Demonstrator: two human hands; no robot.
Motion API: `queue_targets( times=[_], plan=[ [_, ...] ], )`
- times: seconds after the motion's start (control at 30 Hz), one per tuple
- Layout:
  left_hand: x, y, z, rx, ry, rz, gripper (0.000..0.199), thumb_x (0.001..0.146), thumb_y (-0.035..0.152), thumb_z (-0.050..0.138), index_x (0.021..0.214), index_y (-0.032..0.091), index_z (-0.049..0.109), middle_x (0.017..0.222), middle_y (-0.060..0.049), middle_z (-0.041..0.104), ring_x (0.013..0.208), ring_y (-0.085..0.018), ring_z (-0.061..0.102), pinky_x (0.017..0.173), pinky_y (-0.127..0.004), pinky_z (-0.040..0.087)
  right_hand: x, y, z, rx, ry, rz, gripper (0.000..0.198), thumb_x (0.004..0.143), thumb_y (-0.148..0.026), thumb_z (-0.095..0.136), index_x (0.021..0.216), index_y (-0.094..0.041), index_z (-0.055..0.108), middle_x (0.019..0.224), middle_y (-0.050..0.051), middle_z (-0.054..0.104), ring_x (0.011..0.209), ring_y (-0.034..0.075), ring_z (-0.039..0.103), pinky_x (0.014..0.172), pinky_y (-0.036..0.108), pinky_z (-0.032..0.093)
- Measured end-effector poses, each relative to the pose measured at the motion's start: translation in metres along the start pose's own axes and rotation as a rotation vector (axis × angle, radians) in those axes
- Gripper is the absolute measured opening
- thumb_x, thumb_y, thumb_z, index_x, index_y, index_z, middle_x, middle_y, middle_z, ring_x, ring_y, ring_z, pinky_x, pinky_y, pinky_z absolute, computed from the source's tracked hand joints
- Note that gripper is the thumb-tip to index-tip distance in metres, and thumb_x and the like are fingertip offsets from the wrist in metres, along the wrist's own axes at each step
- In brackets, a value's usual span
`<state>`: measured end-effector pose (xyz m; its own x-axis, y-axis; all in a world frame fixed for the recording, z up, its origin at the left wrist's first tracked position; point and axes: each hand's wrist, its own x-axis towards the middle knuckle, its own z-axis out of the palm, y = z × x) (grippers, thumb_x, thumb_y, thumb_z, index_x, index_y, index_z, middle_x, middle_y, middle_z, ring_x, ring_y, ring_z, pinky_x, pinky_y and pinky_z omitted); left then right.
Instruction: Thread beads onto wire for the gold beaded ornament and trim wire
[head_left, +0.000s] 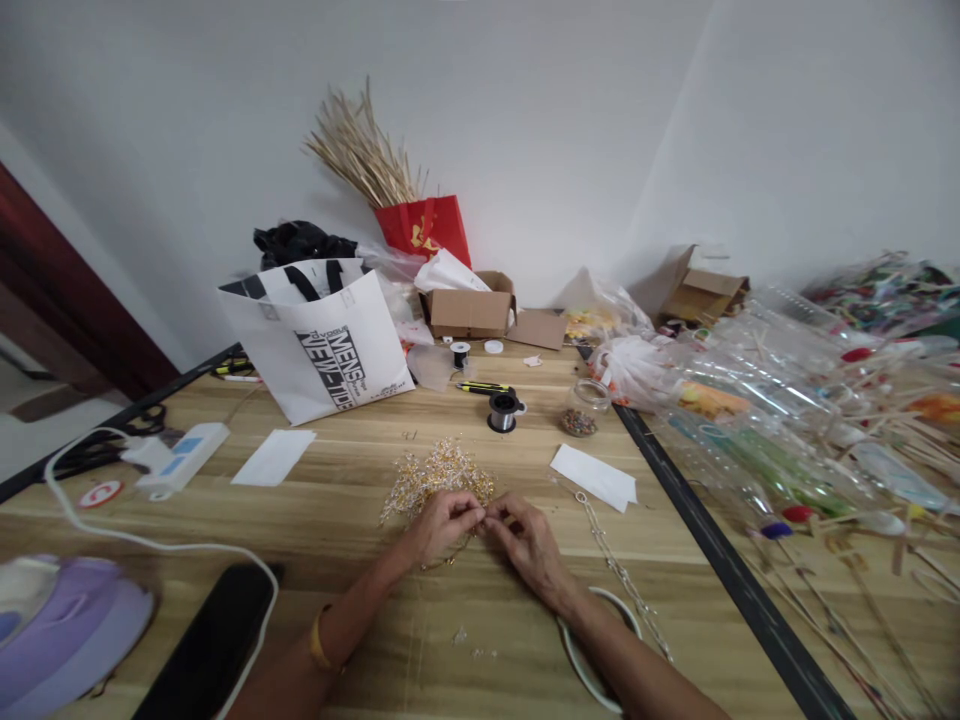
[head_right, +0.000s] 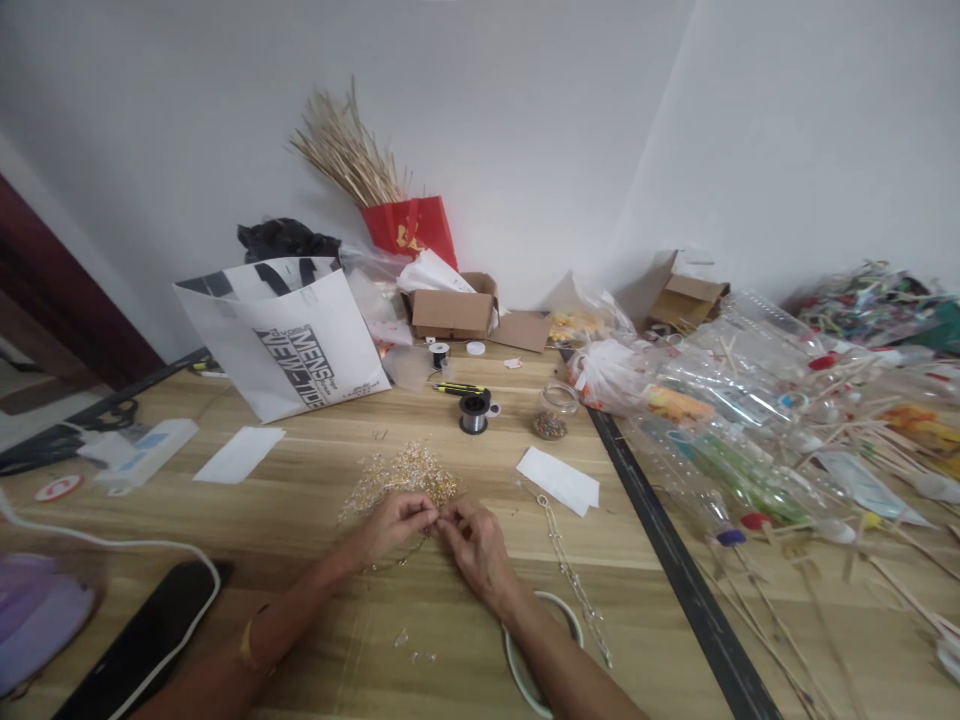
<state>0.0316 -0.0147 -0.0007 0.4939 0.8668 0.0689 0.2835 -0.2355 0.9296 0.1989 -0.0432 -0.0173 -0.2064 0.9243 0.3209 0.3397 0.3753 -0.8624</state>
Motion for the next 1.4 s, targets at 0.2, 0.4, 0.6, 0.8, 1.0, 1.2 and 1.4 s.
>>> queue_targets(
  times=[0.2,0.4,0.6,0.8,1.0,1.2,1.4],
  plan=[
    [0.000,0.001,-0.001,-0.009,0.005,0.003,0.026,0.079,0.032,0.053,0.065,0.012,0.061,0.061,-0.001,0.062,0.060,-0.012,0.055,0.059,-0.020,0.041,0.000,0.002,0.001,0.007,0.010,-0.018,0.014,0.082,-0.024,0.053,0.072,-0.017,0.059,0.068,0.001,0.060,0.064,0.013,0.054,0.056,0.022,0.039],
    [-0.001,0.004,-0.001,-0.042,-0.007,-0.022,0.028,0.079,0.036,0.053,0.067,0.012,0.061,0.062,-0.002,0.063,0.061,-0.012,0.056,0.060,-0.021,0.042,0.000,0.003,0.002,0.017,0.013,-0.002,0.012,0.082,-0.025,0.053,0.075,-0.017,0.059,0.070,0.002,0.060,0.065,0.014,0.055,0.056,0.023,0.041],
    [0.000,-0.002,0.001,-0.053,0.003,-0.015,0.029,0.079,0.036,0.054,0.066,0.012,0.061,0.062,-0.002,0.063,0.062,-0.013,0.056,0.061,-0.022,0.043,-0.001,0.002,0.001,-0.013,0.000,-0.059,0.013,0.083,-0.023,0.050,0.074,-0.018,0.058,0.070,0.002,0.059,0.065,0.014,0.054,0.058,0.024,0.041],
    [-0.001,-0.004,0.002,-0.089,0.005,-0.037,0.021,0.077,0.030,0.056,0.068,0.011,0.061,0.064,-0.003,0.063,0.063,-0.013,0.057,0.061,-0.022,0.043,-0.001,0.002,0.001,-0.016,-0.015,-0.034,0.013,0.085,-0.022,0.048,0.075,-0.017,0.056,0.071,0.002,0.058,0.065,0.014,0.053,0.059,0.024,0.039],
    [-0.001,-0.007,0.004,-0.105,0.016,-0.070,0.015,0.070,0.025,0.063,0.071,0.011,0.060,0.067,-0.003,0.061,0.064,-0.013,0.056,0.061,-0.023,0.043,0.000,0.003,0.000,0.008,-0.021,0.027,0.015,0.084,-0.026,0.049,0.074,-0.016,0.056,0.067,0.000,0.056,0.063,0.013,0.050,0.056,0.022,0.037],
    [-0.002,-0.007,0.006,-0.015,0.062,-0.038,0.010,0.072,0.022,0.059,0.071,0.012,0.060,0.066,-0.002,0.061,0.064,-0.013,0.055,0.061,-0.022,0.043,0.001,0.003,0.001,0.123,-0.047,0.071,0.018,0.084,-0.030,0.050,0.072,-0.016,0.054,0.065,-0.001,0.053,0.061,0.012,0.048,0.053,0.021,0.035],
    [-0.001,0.000,0.007,0.100,0.137,0.065,0.006,0.072,0.014,0.055,0.068,0.013,0.060,0.069,-0.002,0.061,0.066,-0.012,0.055,0.061,-0.021,0.043,0.003,-0.001,-0.001,0.199,-0.057,0.127,0.021,0.083,-0.034,0.050,0.070,-0.016,0.052,0.064,-0.001,0.049,0.062,0.012,0.045,0.054,0.021,0.035]
  ],
)
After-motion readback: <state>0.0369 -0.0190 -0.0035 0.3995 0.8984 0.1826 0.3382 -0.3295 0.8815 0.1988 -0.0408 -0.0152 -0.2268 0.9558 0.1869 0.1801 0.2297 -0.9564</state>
